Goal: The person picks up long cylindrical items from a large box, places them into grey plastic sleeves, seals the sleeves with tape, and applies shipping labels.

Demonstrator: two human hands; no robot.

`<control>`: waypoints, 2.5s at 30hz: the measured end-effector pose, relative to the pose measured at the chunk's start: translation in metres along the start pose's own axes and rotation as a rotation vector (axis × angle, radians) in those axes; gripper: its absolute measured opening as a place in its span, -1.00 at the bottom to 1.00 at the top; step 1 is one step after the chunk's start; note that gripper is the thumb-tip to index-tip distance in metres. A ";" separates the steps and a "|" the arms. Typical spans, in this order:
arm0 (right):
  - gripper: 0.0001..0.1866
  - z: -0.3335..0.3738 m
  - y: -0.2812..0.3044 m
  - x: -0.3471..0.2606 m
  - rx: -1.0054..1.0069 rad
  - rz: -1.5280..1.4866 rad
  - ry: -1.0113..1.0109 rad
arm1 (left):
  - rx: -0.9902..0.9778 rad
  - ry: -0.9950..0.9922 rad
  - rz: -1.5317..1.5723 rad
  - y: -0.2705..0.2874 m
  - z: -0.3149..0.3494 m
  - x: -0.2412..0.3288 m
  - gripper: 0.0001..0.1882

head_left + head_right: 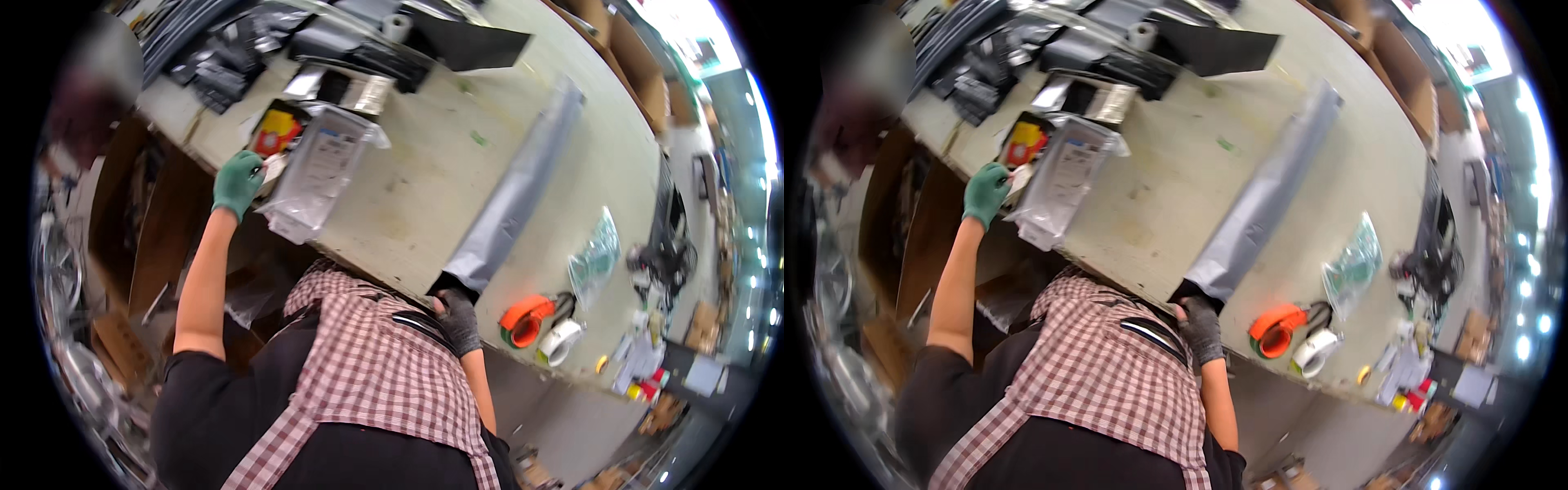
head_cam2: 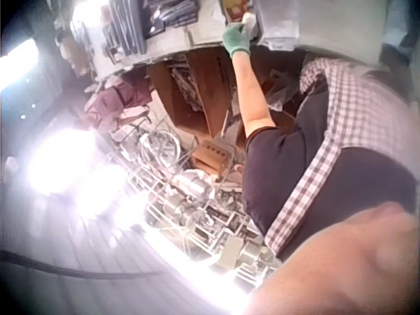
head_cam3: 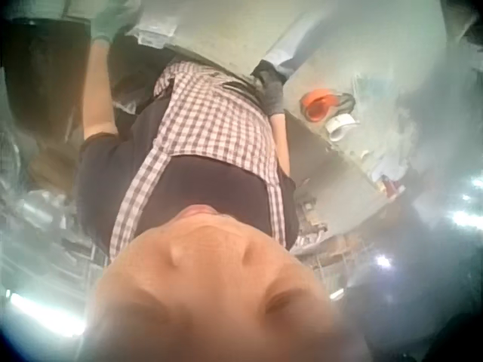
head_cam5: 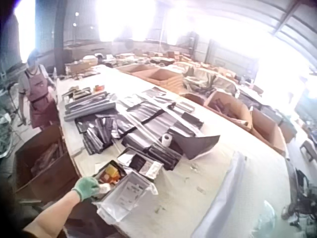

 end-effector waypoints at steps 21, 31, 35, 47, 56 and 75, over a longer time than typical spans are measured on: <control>-0.72 0.035 0.002 0.017 0.300 -1.455 -0.287 | -0.409 -0.897 0.221 -0.134 0.072 0.329 -0.77; -0.66 0.043 0.018 0.065 0.020 -1.270 -0.388 | -0.629 -0.780 0.198 -0.204 0.081 0.346 -0.88; -0.66 0.046 0.012 0.072 0.012 -1.403 -0.372 | -0.544 -0.795 0.009 -0.222 0.089 0.347 -0.90; -0.54 0.054 0.044 0.069 0.400 -0.097 -0.031 | -1.343 0.166 -0.474 -0.158 0.186 0.057 -0.54; -0.49 0.015 0.051 0.067 0.277 0.629 0.312 | -0.566 -0.915 0.393 -0.121 0.001 0.362 -0.60; -0.67 0.000 0.057 0.011 0.773 -0.501 -0.228 | -0.592 0.033 1.155 -0.138 0.061 0.314 -0.70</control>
Point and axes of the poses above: each hand's wrist, its own z-axis away from the middle knuckle, its own y-axis out of the back of the hand, x = y × z, the point moved 1 cm from there along -z, towards the middle knuckle, and after that the axes turned 15 degrees about -x, right-handed, at the moved point
